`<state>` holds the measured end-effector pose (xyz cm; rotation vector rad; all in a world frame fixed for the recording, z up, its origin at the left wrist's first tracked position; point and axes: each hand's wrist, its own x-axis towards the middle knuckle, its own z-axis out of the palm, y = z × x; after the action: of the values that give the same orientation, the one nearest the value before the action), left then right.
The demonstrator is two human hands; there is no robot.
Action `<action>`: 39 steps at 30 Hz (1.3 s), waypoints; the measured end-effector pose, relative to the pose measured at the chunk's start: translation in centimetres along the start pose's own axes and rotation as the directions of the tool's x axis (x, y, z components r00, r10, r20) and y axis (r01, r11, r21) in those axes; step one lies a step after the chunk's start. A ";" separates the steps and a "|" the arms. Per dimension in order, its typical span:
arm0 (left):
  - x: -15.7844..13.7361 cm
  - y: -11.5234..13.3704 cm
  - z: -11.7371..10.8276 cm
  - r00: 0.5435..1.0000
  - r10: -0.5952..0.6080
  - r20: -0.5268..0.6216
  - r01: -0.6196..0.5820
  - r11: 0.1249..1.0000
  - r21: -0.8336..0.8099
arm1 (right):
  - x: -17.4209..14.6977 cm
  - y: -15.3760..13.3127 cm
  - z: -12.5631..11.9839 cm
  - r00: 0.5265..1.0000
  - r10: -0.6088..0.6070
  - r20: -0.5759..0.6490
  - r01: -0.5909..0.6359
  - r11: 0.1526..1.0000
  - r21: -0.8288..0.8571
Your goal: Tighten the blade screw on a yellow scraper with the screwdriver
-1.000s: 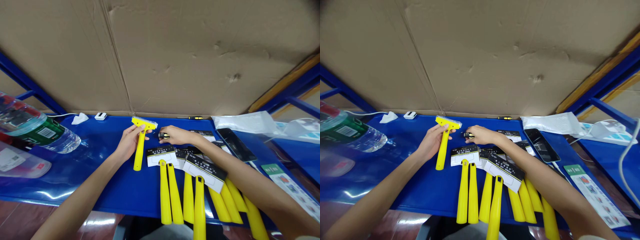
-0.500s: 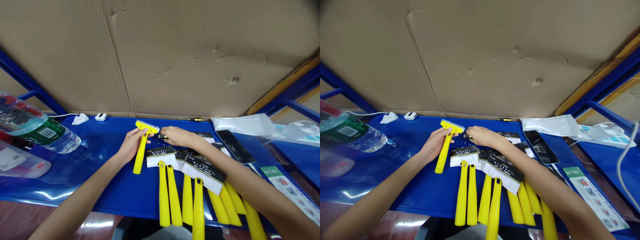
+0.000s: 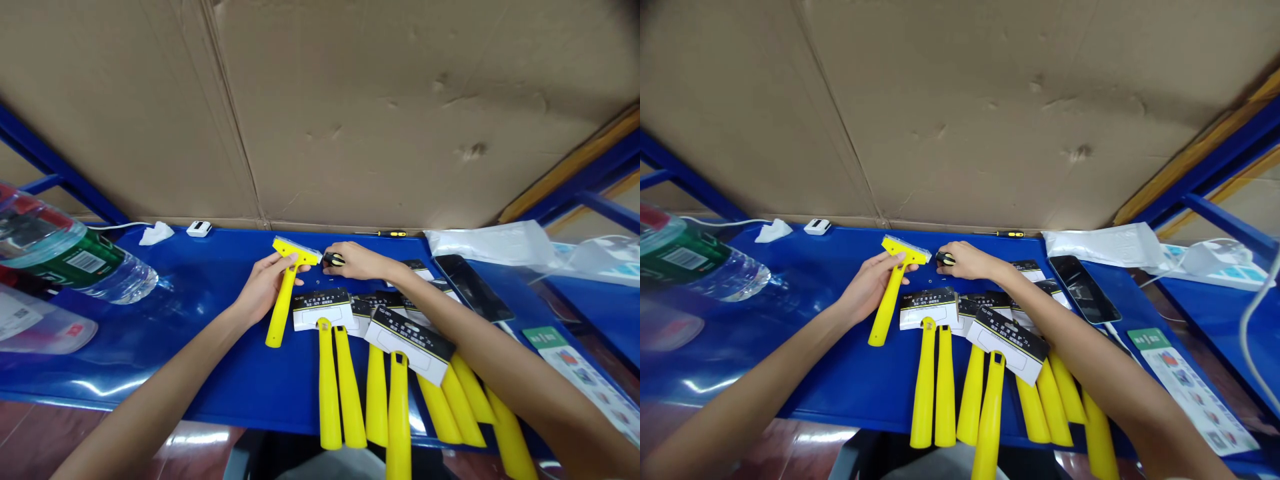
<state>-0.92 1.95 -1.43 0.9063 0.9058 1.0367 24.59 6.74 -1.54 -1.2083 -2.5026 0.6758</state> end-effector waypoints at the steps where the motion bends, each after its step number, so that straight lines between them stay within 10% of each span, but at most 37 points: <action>1: 0.0 0.0 0.0 1.000 -0.001 0.002 0.001 1.000 -0.003 | 0.1 0.1 0.0 1.000 -0.003 0.005 0.003 1.000 0.005; 13: 0.4 -0.5 -0.2 0.996 -0.052 -0.079 0.048 0.998 -0.042 | -0.3 -0.8 0.0 0.983 -0.134 -0.126 0.121 0.987 -0.109; 19: 0.1 -0.5 0.3 0.990 -0.104 -0.091 0.096 0.992 -0.084 | -0.8 -2.9 0.0 0.896 -0.319 -0.308 0.285 0.947 -0.152; 30: -0.1 -0.9 0.3 0.985 -0.168 -0.038 0.161 0.977 -0.139 | -1.8 -4.3 0.2 0.913 -0.403 -0.062 0.327 0.814 -0.480; 39: 0.1 0.4 -0.3 0.992 -0.035 -0.125 0.018 0.991 -0.133 | -0.4 -2.3 -0.1 0.936 -0.170 -0.307 0.182 0.983 0.009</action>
<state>-1.27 2.17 -1.18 0.7222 0.9412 1.1278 23.40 5.18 -0.27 -0.9755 -2.2921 0.4484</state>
